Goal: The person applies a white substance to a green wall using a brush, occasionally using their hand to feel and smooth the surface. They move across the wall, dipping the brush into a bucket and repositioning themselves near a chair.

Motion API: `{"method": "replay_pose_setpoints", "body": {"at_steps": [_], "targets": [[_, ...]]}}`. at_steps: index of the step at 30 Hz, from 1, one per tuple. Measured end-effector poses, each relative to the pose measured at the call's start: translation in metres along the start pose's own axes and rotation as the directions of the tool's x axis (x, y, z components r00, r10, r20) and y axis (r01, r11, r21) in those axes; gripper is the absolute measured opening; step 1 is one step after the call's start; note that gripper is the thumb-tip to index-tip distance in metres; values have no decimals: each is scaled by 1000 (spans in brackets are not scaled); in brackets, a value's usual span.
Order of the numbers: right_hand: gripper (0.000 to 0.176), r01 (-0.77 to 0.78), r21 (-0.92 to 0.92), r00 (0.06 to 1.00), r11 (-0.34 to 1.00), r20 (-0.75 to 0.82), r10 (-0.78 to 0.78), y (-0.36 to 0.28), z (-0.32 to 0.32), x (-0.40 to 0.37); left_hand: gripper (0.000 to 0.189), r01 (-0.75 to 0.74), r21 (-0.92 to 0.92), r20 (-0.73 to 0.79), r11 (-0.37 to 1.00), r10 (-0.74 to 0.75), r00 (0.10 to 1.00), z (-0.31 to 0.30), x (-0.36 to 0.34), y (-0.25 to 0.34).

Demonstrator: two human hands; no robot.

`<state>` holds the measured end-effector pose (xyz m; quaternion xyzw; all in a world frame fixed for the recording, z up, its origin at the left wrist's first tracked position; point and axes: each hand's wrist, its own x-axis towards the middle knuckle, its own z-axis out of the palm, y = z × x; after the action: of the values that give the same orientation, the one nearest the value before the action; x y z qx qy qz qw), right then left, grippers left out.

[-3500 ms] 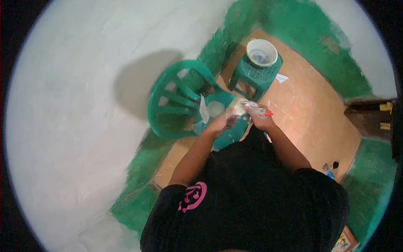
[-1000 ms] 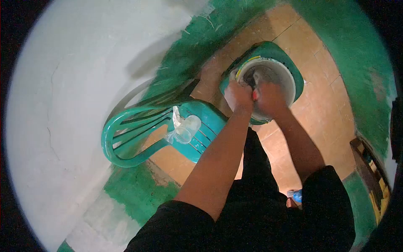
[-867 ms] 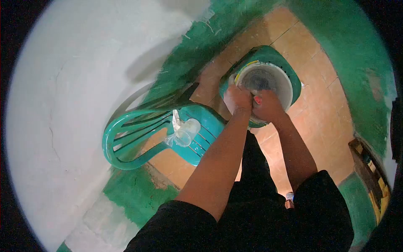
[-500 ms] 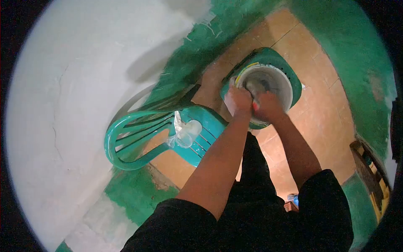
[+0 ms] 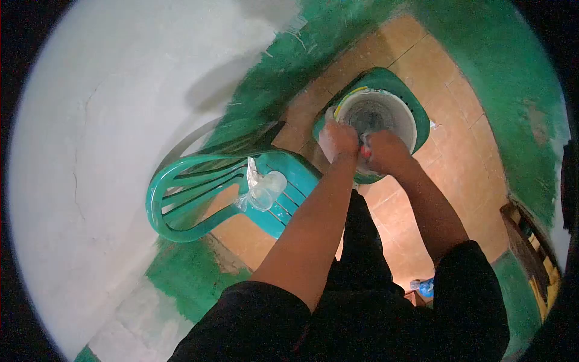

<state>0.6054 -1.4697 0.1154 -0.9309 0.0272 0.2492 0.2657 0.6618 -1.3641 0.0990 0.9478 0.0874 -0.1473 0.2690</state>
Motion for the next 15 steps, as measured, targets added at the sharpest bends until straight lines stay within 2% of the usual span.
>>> {"method": "replay_pose_setpoints", "body": {"at_steps": [1, 3, 4, 6, 7, 9, 13, 15], "targets": [[24, 2, 1, 1000, 1000, -2, -2, 0, -7, 1, 43, 29, -3, 17, 1000, -29, 999, 1, 1, 0], [25, -47, -5, 988, 999, -150, 46, 0, -16, 5, 43, 66, 0, 34, 998, -66, 997, 2, 2, -1], [25, -44, 0, 989, 999, -143, 44, 4, -11, 8, 42, 68, -4, 40, 998, -68, 997, 1, 1, 0], [23, -90, 90, 933, 992, -342, 116, 14, -1, 13, 42, 73, -9, 46, 997, -72, 996, 2, 0, -3], [23, -88, 88, 934, 992, -339, 113, 13, 4, 10, 41, 66, 15, 27, 998, -66, 997, 4, -1, -3], [22, -185, -103, 983, 977, -30, 183, 6, 9, 1, 41, 67, 29, 3, 997, -67, 998, 6, -1, -4], [26, -106, -11, 993, 994, -52, 106, -7, -3, 0, 42, 87, -37, 22, 996, -86, 996, 3, -1, -3], [18, -109, 38, 943, 993, -311, 115, -18, -12, 5, 42, 92, -38, 32, 995, -91, 995, 2, 1, -4]]}}
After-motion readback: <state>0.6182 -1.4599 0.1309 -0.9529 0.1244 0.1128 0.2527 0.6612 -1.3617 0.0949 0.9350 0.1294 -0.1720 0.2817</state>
